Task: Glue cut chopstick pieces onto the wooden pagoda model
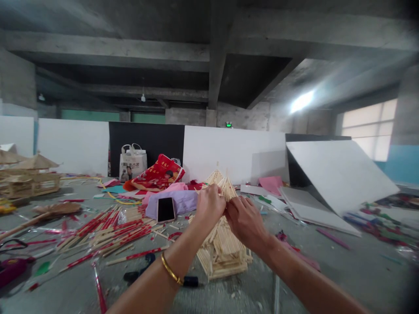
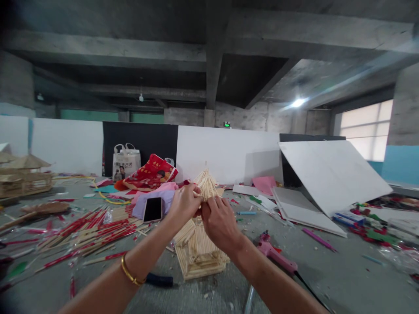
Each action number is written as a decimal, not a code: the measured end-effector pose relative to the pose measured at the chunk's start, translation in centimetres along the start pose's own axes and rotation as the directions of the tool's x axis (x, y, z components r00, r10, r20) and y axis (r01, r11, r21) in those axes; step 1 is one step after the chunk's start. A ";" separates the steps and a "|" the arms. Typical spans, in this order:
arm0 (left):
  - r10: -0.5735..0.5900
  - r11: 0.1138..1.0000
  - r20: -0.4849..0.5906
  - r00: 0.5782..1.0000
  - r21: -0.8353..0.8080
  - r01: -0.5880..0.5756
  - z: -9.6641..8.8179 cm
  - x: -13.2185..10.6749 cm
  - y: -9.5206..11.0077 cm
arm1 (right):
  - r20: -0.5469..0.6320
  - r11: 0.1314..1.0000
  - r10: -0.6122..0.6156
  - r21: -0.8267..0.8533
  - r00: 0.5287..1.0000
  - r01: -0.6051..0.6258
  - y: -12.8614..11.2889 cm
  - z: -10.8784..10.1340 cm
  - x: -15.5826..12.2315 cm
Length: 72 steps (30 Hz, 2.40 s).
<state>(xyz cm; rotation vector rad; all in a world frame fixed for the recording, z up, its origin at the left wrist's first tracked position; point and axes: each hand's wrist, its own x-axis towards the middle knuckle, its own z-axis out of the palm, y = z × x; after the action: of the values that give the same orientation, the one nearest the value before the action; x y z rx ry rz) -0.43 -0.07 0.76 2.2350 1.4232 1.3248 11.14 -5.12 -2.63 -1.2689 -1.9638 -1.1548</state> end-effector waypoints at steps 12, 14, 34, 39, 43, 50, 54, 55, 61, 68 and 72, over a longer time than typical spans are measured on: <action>0.027 0.999 -0.028 0.999 0.036 -0.026 0.0 -0.1 -0.1 | 0.025 1.000 0.013 0.025 1.000 -0.013 -0.1 -0.1 0.1; 0.015 1.000 -0.035 0.999 0.023 -0.014 0.1 0.0 -0.1 | 0.028 0.999 0.021 0.032 0.999 -0.022 -0.2 -0.3 0.1; 0.112 0.979 0.027 0.993 0.166 -0.115 -1.0 -1.2 0.4 | 0.064 0.992 0.071 0.102 0.995 -0.077 0.2 0.1 0.4; 0.135 0.981 0.031 0.990 0.137 -0.138 -0.6 -0.9 -0.3 | 0.070 0.988 0.077 0.128 0.995 -0.086 0.1 -0.6 -0.3; 0.132 0.984 0.031 0.991 0.113 -0.135 -0.4 -0.8 -0.4 | 0.088 0.987 0.078 0.136 0.993 -0.089 0.1 -0.9 -0.9; 0.072 0.994 0.054 0.996 0.078 -0.076 -0.7 -1.1 -0.1 | 0.066 0.989 0.073 0.122 0.995 -0.081 -0.1 -1.0 0.0; 0.084 0.995 0.022 0.996 0.047 -0.085 -0.5 -1.0 -0.4 | 0.077 0.992 0.071 0.096 0.995 -0.079 -0.2 -0.9 0.3; 0.091 0.995 0.019 0.996 0.039 -0.092 -0.5 -1.0 -0.5 | 0.075 0.992 0.071 0.095 0.995 -0.077 -0.2 -0.8 0.2; 0.062 0.998 0.019 0.998 0.020 -0.062 -0.3 -1.1 -0.6 | 0.053 0.993 0.080 0.085 0.995 -0.084 -0.1 -0.4 0.1; 0.114 0.990 0.010 0.993 0.086 -0.115 -0.3 -1.1 -0.5 | 0.033 0.995 0.073 0.058 0.997 -0.075 -0.2 -0.2 0.2; 0.152 0.983 0.009 0.988 0.105 -0.152 -0.4 -1.6 -0.3 | 0.070 0.996 0.070 0.050 0.995 -0.074 -0.1 -0.3 0.2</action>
<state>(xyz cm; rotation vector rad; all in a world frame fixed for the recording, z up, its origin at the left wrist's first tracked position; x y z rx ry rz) -1.15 -1.31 -0.08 2.4566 1.3768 1.3213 10.92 -5.32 -2.35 -1.3564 -1.9671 -1.0306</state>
